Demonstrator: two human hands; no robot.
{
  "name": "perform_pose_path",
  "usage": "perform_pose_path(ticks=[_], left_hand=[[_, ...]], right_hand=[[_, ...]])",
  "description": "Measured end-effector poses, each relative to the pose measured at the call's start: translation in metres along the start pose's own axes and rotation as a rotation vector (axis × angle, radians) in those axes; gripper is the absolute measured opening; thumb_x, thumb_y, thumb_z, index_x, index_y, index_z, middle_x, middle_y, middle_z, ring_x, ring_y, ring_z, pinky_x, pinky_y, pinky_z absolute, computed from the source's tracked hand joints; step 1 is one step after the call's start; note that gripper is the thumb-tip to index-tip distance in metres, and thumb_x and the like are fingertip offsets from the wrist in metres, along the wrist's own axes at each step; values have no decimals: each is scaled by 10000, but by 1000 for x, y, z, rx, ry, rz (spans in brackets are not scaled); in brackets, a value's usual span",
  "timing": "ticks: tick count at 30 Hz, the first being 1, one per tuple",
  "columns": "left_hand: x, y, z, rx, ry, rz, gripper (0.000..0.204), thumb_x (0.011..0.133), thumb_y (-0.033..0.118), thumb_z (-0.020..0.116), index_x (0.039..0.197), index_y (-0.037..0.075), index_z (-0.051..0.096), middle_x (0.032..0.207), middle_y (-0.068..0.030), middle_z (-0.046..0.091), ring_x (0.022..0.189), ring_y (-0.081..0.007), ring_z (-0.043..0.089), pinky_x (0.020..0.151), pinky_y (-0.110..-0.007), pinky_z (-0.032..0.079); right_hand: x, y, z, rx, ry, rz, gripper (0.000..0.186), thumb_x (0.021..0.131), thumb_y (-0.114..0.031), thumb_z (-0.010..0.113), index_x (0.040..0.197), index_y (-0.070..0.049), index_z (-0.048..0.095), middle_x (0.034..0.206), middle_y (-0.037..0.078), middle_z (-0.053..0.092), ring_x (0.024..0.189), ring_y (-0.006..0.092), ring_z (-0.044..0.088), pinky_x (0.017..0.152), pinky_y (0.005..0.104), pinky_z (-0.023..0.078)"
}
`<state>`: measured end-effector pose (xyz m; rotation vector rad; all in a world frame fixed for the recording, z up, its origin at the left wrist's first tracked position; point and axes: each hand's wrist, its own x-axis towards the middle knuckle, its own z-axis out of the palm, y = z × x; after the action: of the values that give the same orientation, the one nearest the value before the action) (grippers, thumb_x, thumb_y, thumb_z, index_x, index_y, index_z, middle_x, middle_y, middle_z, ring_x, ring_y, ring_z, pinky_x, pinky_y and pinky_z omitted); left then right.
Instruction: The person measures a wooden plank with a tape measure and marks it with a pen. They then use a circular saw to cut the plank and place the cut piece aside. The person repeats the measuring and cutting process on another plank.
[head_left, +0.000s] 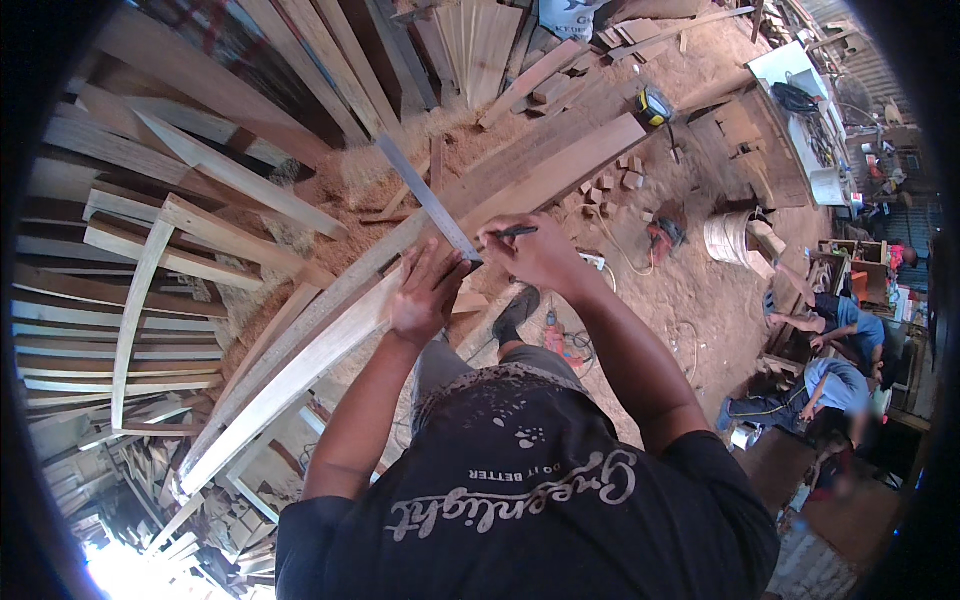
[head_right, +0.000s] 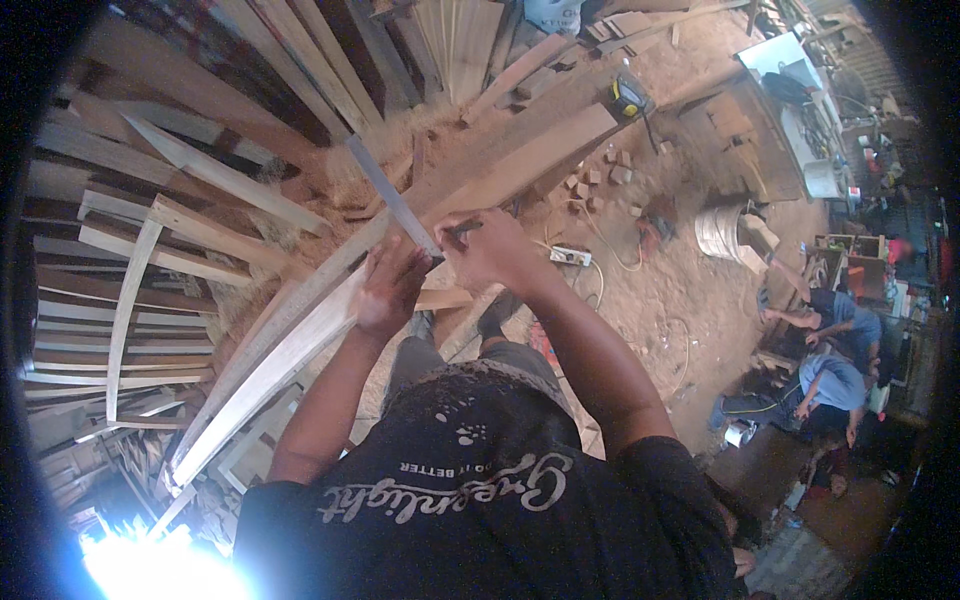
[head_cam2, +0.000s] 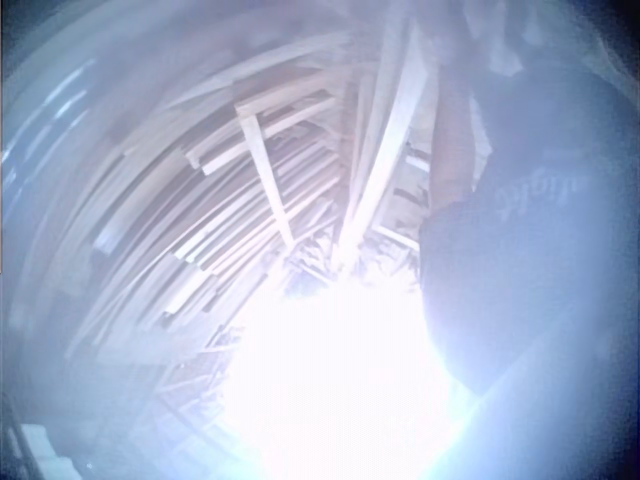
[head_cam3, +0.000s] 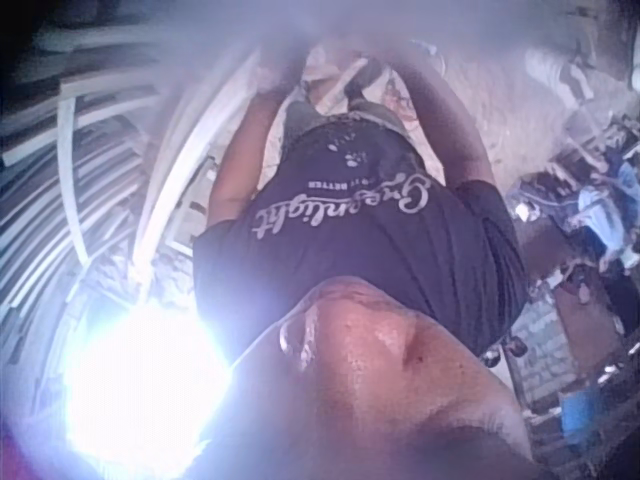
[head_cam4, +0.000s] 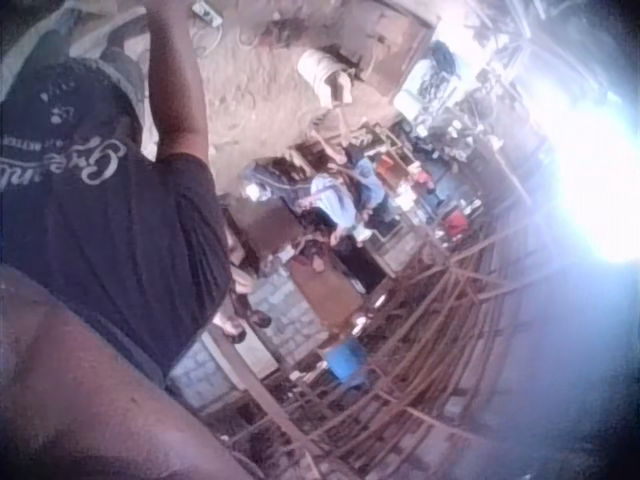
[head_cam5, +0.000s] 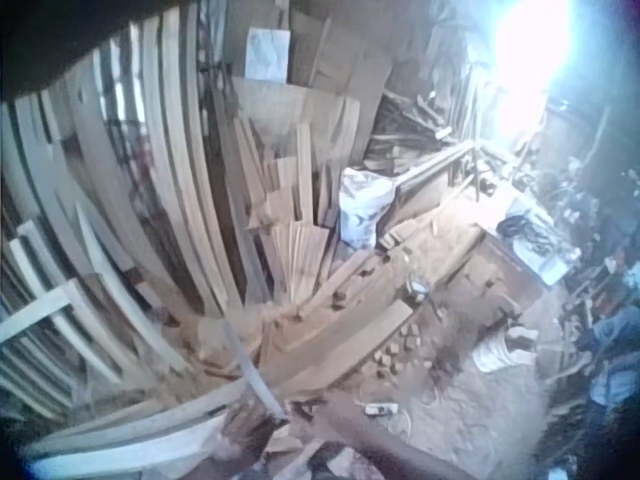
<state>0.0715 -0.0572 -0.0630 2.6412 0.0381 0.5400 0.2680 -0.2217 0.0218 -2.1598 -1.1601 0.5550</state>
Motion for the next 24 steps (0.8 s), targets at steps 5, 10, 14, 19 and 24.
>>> perform_pose_path(ticks=[5,10,14,19,24], left_hand=[[3,4,-1,6,1,-16,393,937,133,749,1323,202,759,1393,-57,715,1434,-385,570,1192,-619,386],[0,0,0,-28,0,5,411,926,121,752,1331,194,754,1405,-49,709,1450,-381,553,1208,-611,374],[-5,-5,5,-1,-10,14,420,928,136,754,1345,185,745,1441,-44,691,1473,-375,530,1237,-598,348],[-1,-1,5,25,-34,38,405,951,163,741,1357,177,737,1483,-42,668,1488,-375,512,1255,-599,324],[-6,-7,7,43,-26,60,418,954,154,749,1372,163,727,1494,-47,663,1482,-371,520,1266,-633,293]], right_hand=[[24,-1,20,127,144,-21,238,1018,-269,720,1153,-85,787,1050,137,791,929,347,759,805,406,592],[-2,-2,22,66,75,-65,217,1009,-251,730,1156,-103,792,1062,147,787,953,365,752,834,421,595],[-38,-27,-12,-157,-135,57,207,997,-237,747,1141,-98,796,1065,136,793,956,363,758,851,416,600],[-94,12,49,293,216,-24,310,1042,-350,661,1222,-136,793,1181,155,783,1001,384,759,897,483,594],[-127,-4,76,242,-27,177,301,1042,-313,654,1242,-102,728,1168,199,765,1036,426,738,899,510,587]])
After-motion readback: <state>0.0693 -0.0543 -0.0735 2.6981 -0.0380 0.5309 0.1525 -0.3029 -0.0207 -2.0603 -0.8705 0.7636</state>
